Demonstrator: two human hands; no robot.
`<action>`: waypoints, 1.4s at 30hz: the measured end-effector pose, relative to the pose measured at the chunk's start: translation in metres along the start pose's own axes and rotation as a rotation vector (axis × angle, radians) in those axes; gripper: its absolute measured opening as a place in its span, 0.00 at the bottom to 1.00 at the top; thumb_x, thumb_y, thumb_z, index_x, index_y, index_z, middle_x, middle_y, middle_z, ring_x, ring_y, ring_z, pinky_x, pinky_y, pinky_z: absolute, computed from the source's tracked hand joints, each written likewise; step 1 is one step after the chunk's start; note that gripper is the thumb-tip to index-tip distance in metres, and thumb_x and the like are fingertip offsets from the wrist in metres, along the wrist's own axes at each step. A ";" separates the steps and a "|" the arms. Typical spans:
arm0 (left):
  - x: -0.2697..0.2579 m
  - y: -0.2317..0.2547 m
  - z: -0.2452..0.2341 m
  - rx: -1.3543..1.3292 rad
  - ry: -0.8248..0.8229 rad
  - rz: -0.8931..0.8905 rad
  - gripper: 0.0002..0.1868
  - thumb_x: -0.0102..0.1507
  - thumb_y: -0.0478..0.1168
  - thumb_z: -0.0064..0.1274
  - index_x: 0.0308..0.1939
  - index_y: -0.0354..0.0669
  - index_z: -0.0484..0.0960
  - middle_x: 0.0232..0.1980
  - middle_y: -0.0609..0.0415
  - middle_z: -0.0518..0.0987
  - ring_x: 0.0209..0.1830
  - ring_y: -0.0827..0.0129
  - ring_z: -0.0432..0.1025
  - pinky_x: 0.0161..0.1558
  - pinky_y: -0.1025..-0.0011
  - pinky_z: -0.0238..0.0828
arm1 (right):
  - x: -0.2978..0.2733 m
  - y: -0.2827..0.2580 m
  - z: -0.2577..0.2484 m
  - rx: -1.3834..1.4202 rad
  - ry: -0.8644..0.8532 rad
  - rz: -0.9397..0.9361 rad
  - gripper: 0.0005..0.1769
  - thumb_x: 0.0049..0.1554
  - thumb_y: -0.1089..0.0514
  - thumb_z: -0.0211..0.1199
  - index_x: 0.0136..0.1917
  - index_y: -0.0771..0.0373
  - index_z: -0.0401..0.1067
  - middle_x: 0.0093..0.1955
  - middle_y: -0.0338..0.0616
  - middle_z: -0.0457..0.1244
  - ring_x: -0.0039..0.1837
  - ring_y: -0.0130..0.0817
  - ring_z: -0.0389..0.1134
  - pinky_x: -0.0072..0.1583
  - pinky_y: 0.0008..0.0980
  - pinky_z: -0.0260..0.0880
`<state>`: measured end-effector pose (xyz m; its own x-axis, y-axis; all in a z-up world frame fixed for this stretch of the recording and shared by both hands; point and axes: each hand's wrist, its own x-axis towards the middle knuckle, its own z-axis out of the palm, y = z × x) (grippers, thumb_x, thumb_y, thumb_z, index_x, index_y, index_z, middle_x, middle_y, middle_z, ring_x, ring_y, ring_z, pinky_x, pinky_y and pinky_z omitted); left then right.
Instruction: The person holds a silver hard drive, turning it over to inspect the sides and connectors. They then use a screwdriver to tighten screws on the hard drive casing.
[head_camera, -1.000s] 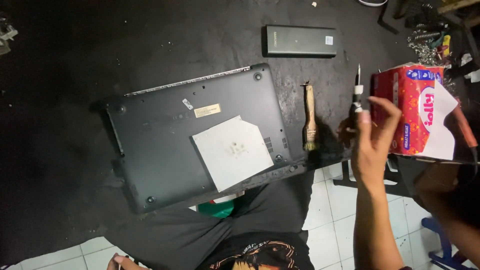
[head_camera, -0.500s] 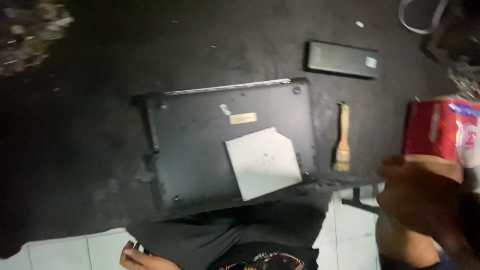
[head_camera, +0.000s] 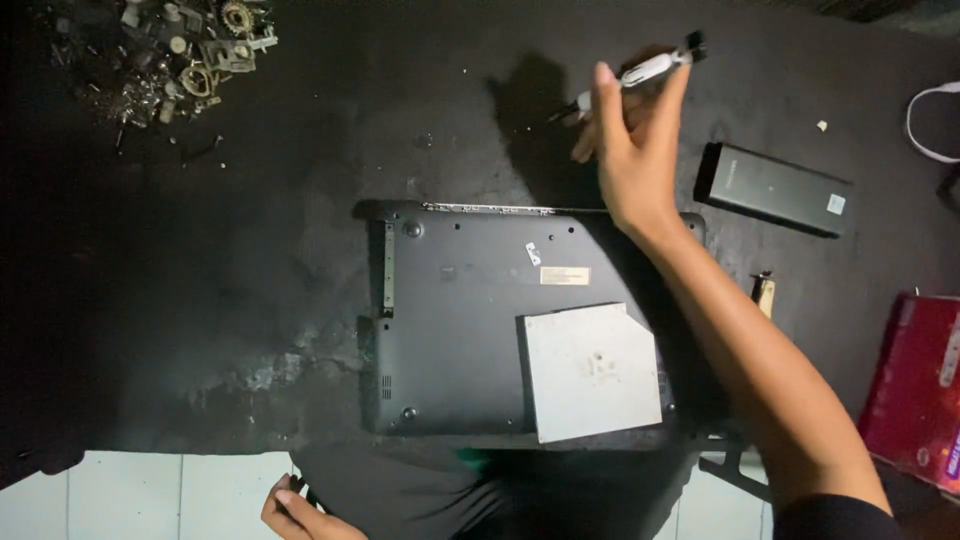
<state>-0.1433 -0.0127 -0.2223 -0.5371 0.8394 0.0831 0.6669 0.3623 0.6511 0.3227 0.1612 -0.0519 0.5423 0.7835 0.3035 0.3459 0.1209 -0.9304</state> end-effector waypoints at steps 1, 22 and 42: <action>0.001 -0.009 0.002 0.000 0.001 -0.004 0.21 0.84 0.48 0.33 0.57 0.31 0.74 0.53 0.40 0.75 0.48 0.52 0.71 0.52 0.58 0.66 | 0.002 -0.002 0.002 -0.001 -0.004 0.000 0.12 0.74 0.58 0.51 0.60 0.56 0.48 0.31 0.43 0.57 0.27 0.31 0.62 0.31 0.24 0.63; 0.002 -0.033 0.007 0.099 -0.015 0.002 0.24 0.86 0.50 0.32 0.59 0.32 0.77 0.48 0.42 0.76 0.40 0.56 0.69 0.40 0.62 0.68 | 0.003 0.018 0.000 -0.316 -0.081 -0.038 0.31 0.76 0.55 0.56 0.77 0.59 0.37 0.43 0.44 0.70 0.37 0.28 0.73 0.45 0.25 0.74; 0.002 -0.038 0.008 0.058 -0.002 0.036 0.23 0.86 0.48 0.32 0.59 0.30 0.76 0.49 0.42 0.76 0.39 0.57 0.69 0.37 0.62 0.68 | 0.004 -0.002 0.005 -0.333 -0.107 -0.104 0.17 0.73 0.56 0.53 0.62 0.61 0.47 0.43 0.47 0.68 0.33 0.31 0.70 0.38 0.25 0.69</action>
<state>-0.1651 -0.0215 -0.2529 -0.5110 0.8532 0.1043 0.7149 0.3544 0.6028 0.3205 0.1675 -0.0497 0.4139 0.8387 0.3538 0.6350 0.0125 -0.7724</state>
